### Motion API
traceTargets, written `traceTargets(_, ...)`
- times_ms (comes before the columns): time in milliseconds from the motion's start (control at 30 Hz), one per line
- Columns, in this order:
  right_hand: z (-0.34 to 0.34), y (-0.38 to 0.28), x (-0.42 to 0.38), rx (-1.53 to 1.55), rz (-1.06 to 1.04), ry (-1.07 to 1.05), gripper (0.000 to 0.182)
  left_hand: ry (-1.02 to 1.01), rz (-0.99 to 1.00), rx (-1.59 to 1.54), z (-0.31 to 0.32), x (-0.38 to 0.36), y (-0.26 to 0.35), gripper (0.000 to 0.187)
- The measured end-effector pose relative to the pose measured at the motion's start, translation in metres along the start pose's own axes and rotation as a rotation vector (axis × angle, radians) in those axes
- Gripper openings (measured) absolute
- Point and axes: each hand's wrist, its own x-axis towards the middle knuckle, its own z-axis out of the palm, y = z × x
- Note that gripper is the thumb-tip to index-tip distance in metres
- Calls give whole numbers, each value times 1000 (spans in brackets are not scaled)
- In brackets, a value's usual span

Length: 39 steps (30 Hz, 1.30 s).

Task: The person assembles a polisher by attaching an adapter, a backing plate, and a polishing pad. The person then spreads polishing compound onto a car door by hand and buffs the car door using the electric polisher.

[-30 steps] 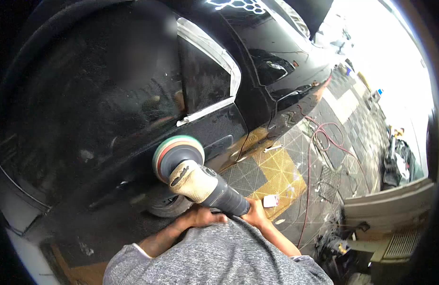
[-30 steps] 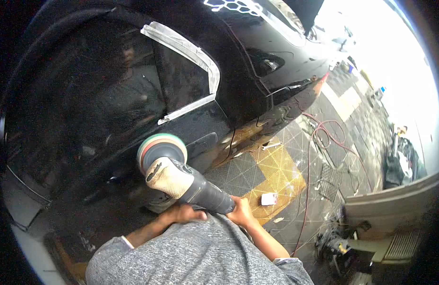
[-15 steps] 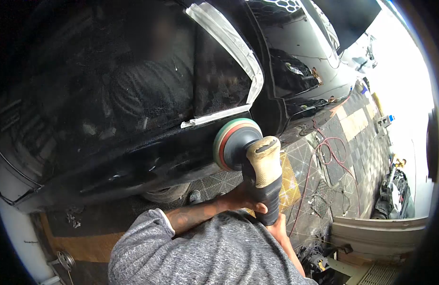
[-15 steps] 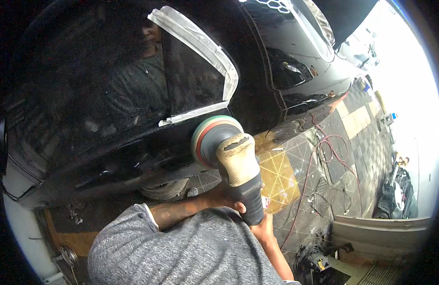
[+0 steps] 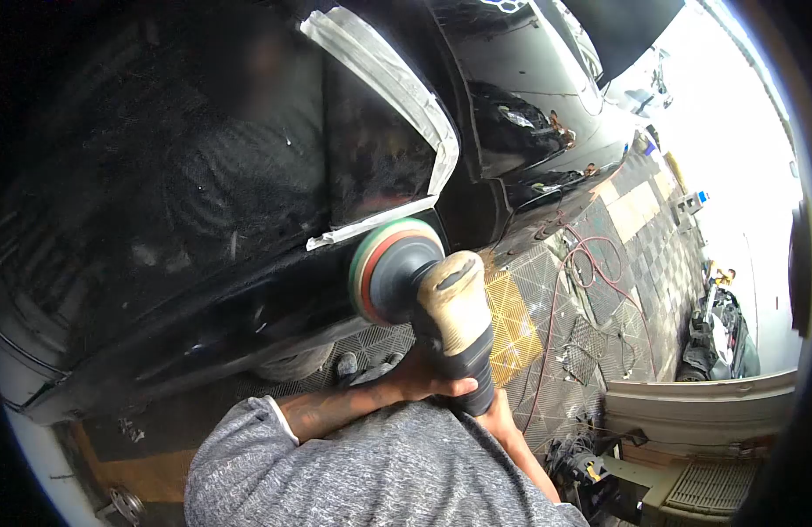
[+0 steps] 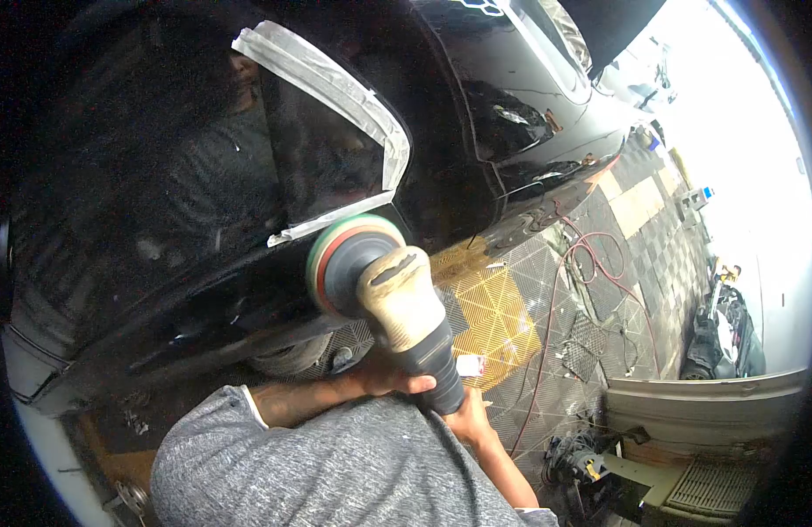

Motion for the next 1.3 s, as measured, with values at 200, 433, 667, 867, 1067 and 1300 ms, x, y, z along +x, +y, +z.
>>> traceTargets(200, 7, 0, -1, 101, 6, 40, 33, -3, -73, 10, 0, 9, 9, 79)
traceTargets(433, -7, -13, -10, -12, 80, 77, 34, -29, -14, -42, 7, 15, 12, 64)
traceTargets(667, -14, -6, -9, -82, -6, 67, 30, -46, -4, -55, 6, 15, -2, 73)
traceTargets(867, -19, -5, -11, -143, 10, 97, 21, -89, -3, -277, 11, 23, 4, 73)
traceTargets(1067, -28, -42, -21, -205, 47, 26, 21, -55, 10, -210, 14, 7, -1, 64)
traceTargets(1300, -42, -71, -35, -294, 153, -14, 21, -46, 38, -390, 21, -6, 29, 61)
